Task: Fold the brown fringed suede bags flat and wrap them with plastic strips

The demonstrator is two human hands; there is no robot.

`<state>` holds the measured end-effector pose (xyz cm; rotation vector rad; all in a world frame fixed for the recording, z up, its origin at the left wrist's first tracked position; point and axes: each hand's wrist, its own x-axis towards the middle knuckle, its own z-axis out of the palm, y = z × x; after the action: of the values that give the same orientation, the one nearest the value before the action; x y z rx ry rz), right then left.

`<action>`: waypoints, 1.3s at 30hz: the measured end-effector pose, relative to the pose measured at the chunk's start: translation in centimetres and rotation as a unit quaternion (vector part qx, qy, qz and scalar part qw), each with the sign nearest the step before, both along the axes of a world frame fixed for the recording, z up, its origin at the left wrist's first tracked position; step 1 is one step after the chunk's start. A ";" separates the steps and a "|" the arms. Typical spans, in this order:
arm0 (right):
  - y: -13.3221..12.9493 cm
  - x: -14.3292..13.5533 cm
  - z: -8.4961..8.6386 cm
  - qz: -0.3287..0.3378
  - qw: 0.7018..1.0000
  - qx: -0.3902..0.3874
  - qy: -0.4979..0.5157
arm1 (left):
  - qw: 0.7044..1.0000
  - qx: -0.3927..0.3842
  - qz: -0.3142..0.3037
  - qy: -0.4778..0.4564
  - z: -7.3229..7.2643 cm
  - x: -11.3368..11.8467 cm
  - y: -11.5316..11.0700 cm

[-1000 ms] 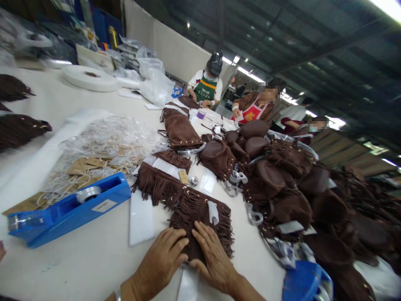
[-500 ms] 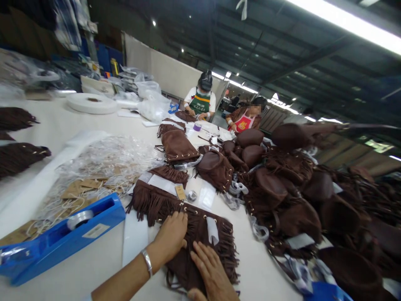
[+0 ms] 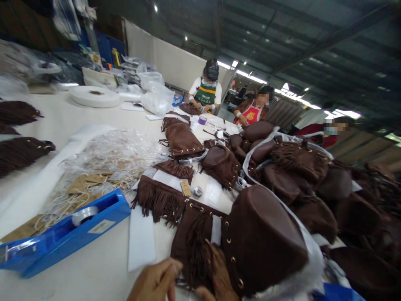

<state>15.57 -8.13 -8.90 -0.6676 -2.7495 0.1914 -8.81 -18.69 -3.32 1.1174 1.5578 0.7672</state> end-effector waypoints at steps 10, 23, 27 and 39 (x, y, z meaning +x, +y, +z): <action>0.7 0.3 2.3 0.046 0.999 0.026 0.007 | 0.957 0.217 0.051 0.186 -4.2 -0.4 3.1; 1.9 3.1 -1.6 0.024 0.999 0.001 -0.035 | 0.833 0.390 0.061 0.387 -6.4 2.4 2.4; 2.1 3.0 -1.6 -0.025 0.998 0.000 -0.060 | 0.834 0.395 0.059 0.382 -6.3 1.6 2.8; -0.3 -0.2 5.6 0.002 0.993 -0.082 -0.088 | 0.732 0.497 -0.081 0.458 -3.2 1.8 2.0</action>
<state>15.35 -8.38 -3.25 -0.7553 -2.9261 0.3815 -6.99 -16.66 -6.52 2.7178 1.7548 1.0309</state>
